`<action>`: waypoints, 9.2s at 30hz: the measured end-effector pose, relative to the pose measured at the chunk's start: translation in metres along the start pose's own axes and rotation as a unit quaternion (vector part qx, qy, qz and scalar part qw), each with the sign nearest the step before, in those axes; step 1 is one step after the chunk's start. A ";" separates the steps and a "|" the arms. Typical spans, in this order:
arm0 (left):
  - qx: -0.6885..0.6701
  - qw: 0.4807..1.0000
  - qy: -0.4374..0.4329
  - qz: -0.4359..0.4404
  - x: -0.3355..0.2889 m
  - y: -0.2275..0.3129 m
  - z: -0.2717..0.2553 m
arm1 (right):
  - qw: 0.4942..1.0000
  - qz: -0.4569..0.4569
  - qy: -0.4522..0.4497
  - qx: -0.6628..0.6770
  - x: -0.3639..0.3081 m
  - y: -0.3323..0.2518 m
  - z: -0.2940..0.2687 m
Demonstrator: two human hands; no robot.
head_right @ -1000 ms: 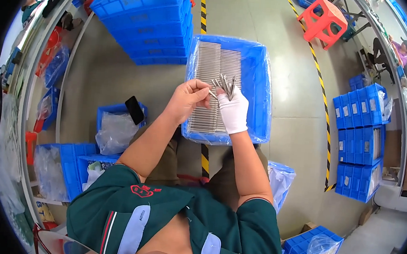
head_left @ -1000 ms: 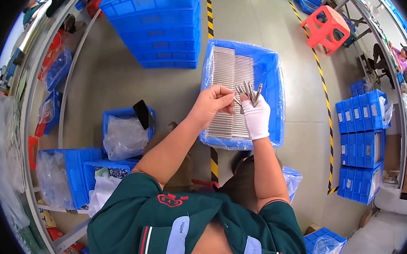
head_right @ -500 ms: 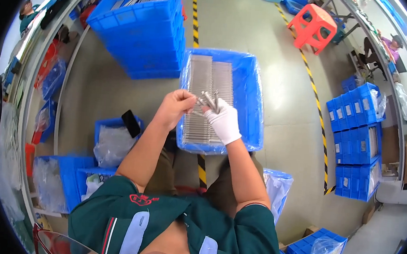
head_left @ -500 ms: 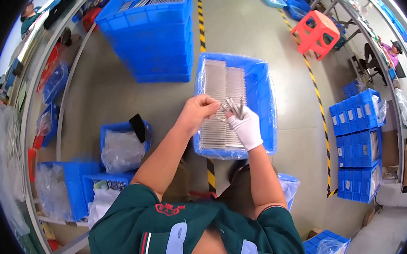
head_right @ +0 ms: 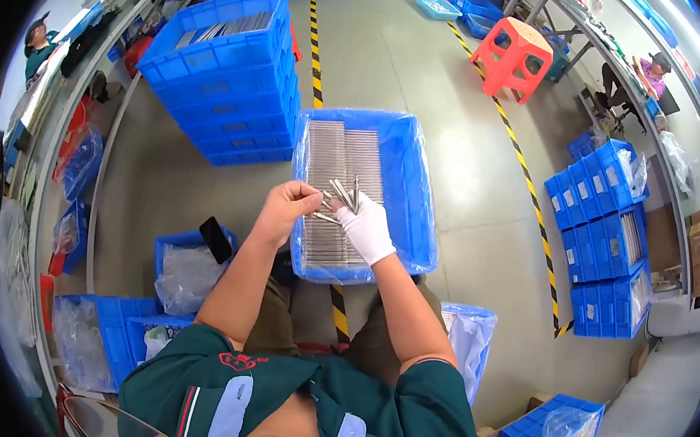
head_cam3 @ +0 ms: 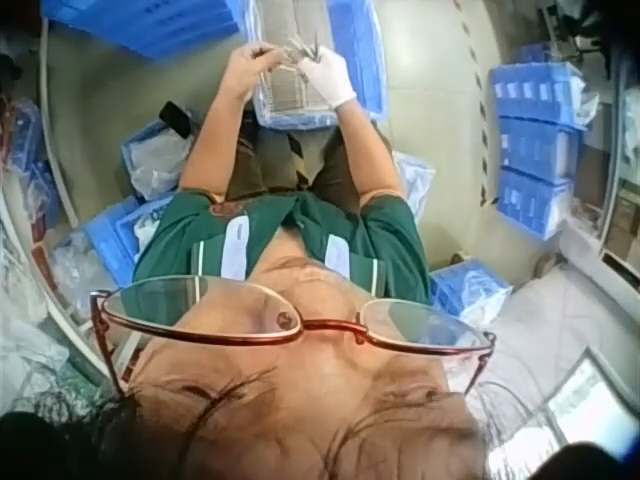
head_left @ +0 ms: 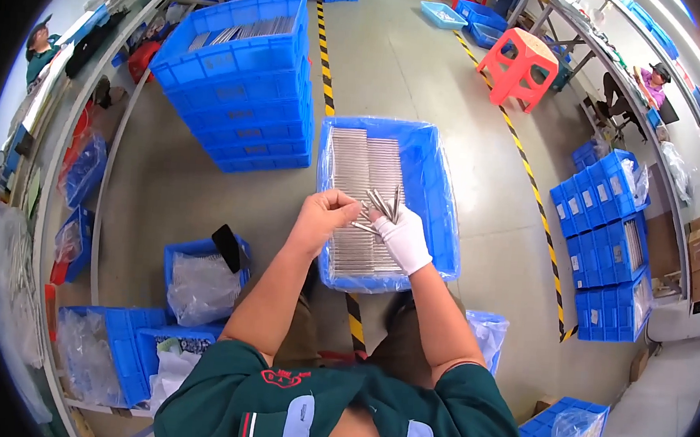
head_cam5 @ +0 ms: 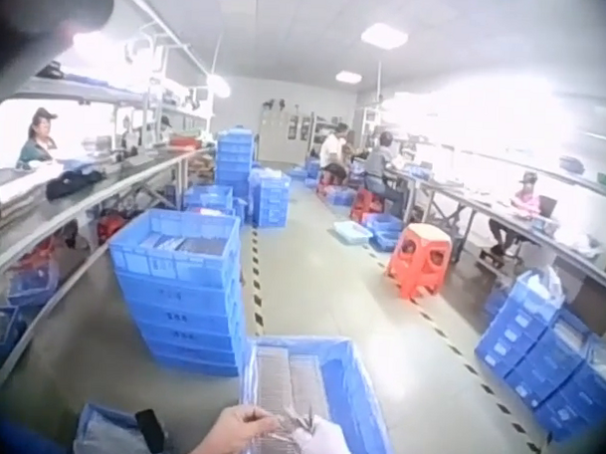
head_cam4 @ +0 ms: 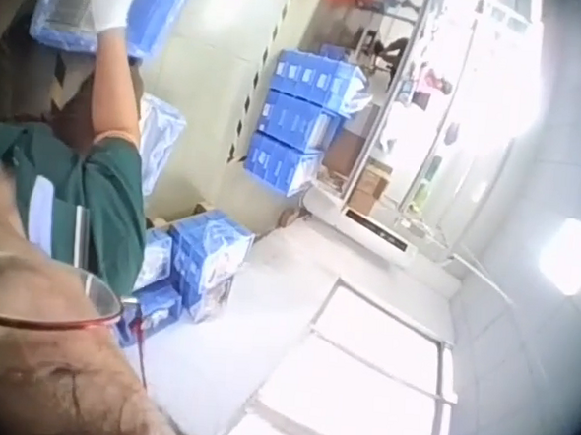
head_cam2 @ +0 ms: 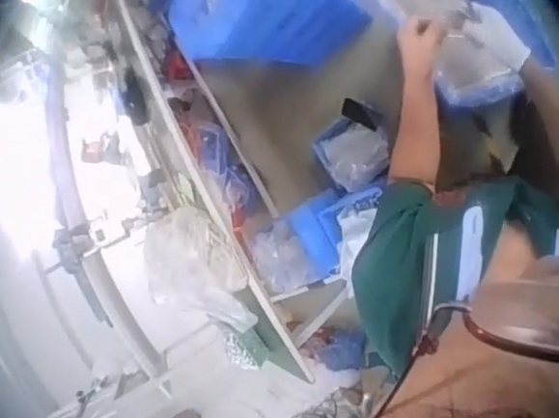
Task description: The person arranges small metal rods by hand, taking them from a blue crate and placing them into organized rows.
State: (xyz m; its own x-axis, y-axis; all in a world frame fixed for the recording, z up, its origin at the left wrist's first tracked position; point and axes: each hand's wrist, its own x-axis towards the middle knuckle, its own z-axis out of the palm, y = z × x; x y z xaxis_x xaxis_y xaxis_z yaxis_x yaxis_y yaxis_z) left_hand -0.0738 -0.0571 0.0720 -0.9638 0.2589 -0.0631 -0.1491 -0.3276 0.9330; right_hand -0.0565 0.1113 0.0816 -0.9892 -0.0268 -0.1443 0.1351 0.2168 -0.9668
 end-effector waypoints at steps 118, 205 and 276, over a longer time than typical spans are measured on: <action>-0.280 0.943 -0.122 -0.132 -0.003 0.009 -0.004 | 0.971 0.067 -0.181 0.141 -0.013 -0.025 -0.010; -0.219 0.968 0.122 -0.016 0.015 -0.003 -0.015 | 0.816 0.099 -0.334 0.462 -0.002 0.003 0.003; -0.055 0.997 -0.008 -0.049 -0.003 0.011 0.003 | 0.988 0.081 -0.070 0.107 -0.012 -0.027 -0.006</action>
State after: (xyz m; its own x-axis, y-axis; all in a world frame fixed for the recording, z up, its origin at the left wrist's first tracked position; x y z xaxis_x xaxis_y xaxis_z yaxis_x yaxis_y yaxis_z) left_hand -0.0722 -0.0586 0.0837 -0.9399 0.3087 -0.1461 -0.2671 -0.3979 0.8777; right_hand -0.0484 0.1121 0.1108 -0.9381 -0.1463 -0.3139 0.3147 0.0179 -0.9490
